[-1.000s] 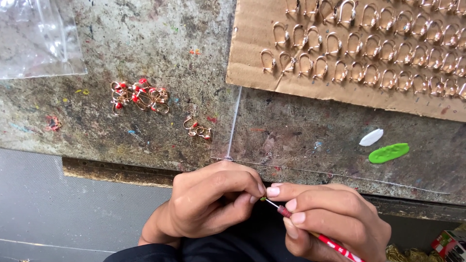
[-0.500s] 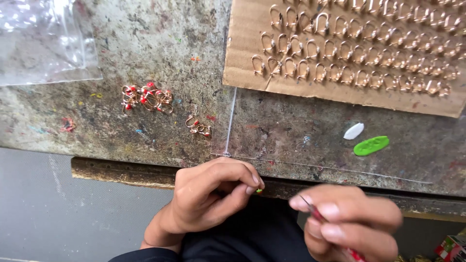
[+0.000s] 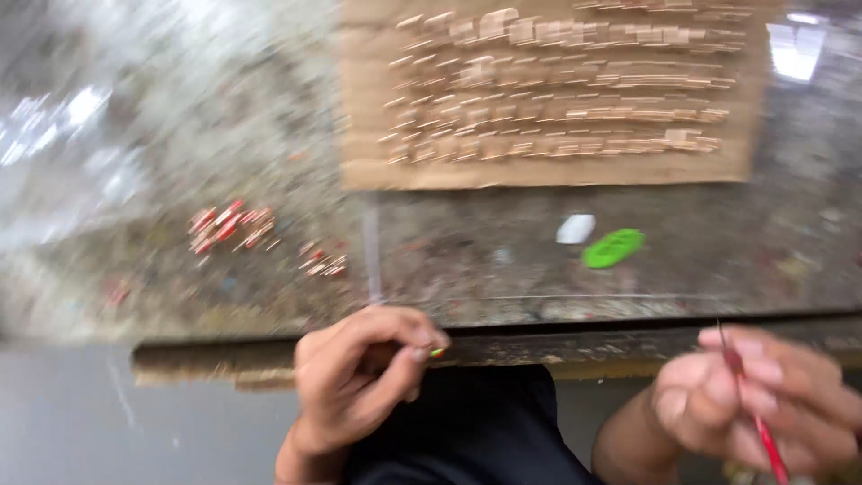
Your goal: Painting small red details onto gold-colored jewelry findings using a fine-tipped tool.
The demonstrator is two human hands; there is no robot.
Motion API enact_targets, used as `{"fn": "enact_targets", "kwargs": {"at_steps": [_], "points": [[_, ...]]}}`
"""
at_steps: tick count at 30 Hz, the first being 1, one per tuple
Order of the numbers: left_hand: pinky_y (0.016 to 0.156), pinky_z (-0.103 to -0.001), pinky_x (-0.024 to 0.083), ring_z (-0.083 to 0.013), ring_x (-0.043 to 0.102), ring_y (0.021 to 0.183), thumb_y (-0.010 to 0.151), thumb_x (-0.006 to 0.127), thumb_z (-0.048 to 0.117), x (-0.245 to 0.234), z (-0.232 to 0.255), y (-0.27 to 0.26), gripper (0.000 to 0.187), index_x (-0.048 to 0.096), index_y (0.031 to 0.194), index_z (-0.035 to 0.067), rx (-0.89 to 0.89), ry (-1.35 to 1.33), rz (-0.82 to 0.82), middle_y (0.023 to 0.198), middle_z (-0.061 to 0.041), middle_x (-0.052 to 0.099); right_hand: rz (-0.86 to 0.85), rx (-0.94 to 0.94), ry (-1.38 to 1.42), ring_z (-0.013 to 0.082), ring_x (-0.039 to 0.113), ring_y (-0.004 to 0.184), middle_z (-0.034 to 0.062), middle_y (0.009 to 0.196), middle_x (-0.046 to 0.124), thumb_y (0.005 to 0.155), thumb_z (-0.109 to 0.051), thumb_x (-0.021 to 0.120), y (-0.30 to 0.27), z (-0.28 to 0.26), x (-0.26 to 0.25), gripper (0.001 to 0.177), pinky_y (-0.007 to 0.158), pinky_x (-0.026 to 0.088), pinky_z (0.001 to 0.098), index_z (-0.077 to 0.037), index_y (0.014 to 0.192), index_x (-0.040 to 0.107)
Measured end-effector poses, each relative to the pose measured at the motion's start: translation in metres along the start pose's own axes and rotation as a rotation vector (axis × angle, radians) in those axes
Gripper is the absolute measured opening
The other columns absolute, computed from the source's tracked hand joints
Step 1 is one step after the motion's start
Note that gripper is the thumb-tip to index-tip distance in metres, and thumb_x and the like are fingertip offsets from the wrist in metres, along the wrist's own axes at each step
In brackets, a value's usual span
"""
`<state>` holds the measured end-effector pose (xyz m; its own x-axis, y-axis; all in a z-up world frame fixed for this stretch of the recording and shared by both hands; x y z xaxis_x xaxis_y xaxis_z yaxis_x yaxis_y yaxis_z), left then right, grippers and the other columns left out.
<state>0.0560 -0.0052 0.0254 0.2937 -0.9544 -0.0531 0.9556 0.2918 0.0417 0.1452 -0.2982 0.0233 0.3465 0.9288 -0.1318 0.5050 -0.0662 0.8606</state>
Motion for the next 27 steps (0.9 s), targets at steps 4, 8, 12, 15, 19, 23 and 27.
{"fn": "enact_targets", "kwargs": {"at_steps": [4,8,12,15,19,23,27], "points": [[0.039,-0.012,0.047,-0.0071,0.062,0.037,0.090,0.063,0.004,0.013,-0.004,-0.001,0.007,0.063,0.085,-0.001,-0.043,0.101,0.110,0.080,-0.018,0.075,0.058,-0.057,-0.197,0.0278,0.052,0.075,0.0113,0.090,0.054,0.092,-0.006,0.075,0.013,0.038,-0.037,0.024,0.072,0.041,0.0409,-0.008,0.091,0.051],[0.040,-0.015,0.055,-0.0115,0.065,0.036,0.092,0.064,0.007,0.021,-0.015,-0.018,0.005,0.060,0.091,0.003,-0.186,0.085,0.041,0.084,-0.016,0.075,0.019,0.028,-0.396,0.0317,0.056,0.088,0.0170,0.096,0.060,0.099,-0.010,0.074,0.029,0.063,-0.075,0.021,0.083,0.044,0.0457,-0.004,0.095,0.055],[0.049,-0.017,0.049,-0.0133,0.064,0.047,0.096,0.062,0.017,0.028,-0.050,-0.040,0.015,0.054,0.089,0.007,-0.219,0.108,0.282,0.080,-0.014,0.069,-0.001,0.084,-0.488,0.0346,0.058,0.096,0.0237,0.101,0.060,0.106,-0.004,0.071,0.041,0.081,-0.103,0.022,0.087,0.048,0.0454,0.001,0.096,0.053],[0.053,-0.013,0.049,-0.0136,0.068,0.065,0.098,0.062,0.017,0.010,-0.069,-0.053,0.014,0.053,0.092,0.007,-0.161,0.042,0.311,0.079,-0.016,0.065,0.010,0.118,-0.530,0.0374,0.060,0.100,0.0266,0.106,0.060,0.109,0.000,0.070,0.049,0.099,-0.123,0.019,0.092,0.052,0.0475,0.005,0.100,0.055],[0.062,-0.029,0.053,-0.0257,0.062,0.065,0.085,0.049,-0.016,-0.032,-0.130,-0.079,0.017,0.059,0.097,-0.019,-0.431,-0.687,0.026,0.103,-0.047,0.064,0.099,0.300,-0.474,0.0333,0.066,0.102,0.0245,0.106,0.063,0.104,0.008,0.076,0.051,0.129,-0.141,0.017,0.094,0.056,0.0423,0.003,0.098,0.061],[0.065,-0.031,0.057,-0.0275,0.066,0.064,0.084,0.051,-0.014,-0.050,-0.159,-0.092,0.015,0.060,0.096,-0.017,-0.446,-0.638,-0.041,0.103,-0.046,0.063,0.110,0.354,-0.492,0.0286,0.061,0.102,0.0211,0.104,0.062,0.104,0.009,0.078,0.042,0.138,-0.152,0.016,0.091,0.058,0.0420,0.004,0.098,0.064],[0.083,-0.035,0.069,-0.0336,0.082,0.089,0.090,0.060,-0.004,-0.069,-0.181,-0.093,0.006,0.066,0.092,-0.005,-0.323,-0.276,-0.133,0.097,-0.032,0.075,0.140,0.375,-0.504,0.0270,0.055,0.099,0.0184,0.099,0.055,0.104,0.007,0.075,0.035,0.146,-0.161,0.021,0.089,0.047,0.0412,0.003,0.092,0.059]]}}
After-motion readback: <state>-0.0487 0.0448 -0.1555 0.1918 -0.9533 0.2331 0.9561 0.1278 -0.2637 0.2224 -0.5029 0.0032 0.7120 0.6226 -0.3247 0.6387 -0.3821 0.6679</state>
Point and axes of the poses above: each hand's wrist, its own y-axis towards the middle knuckle, its own x-axis out of the palm, z = x × y, the point moved 6 cm from there along y, towards the middle knuckle
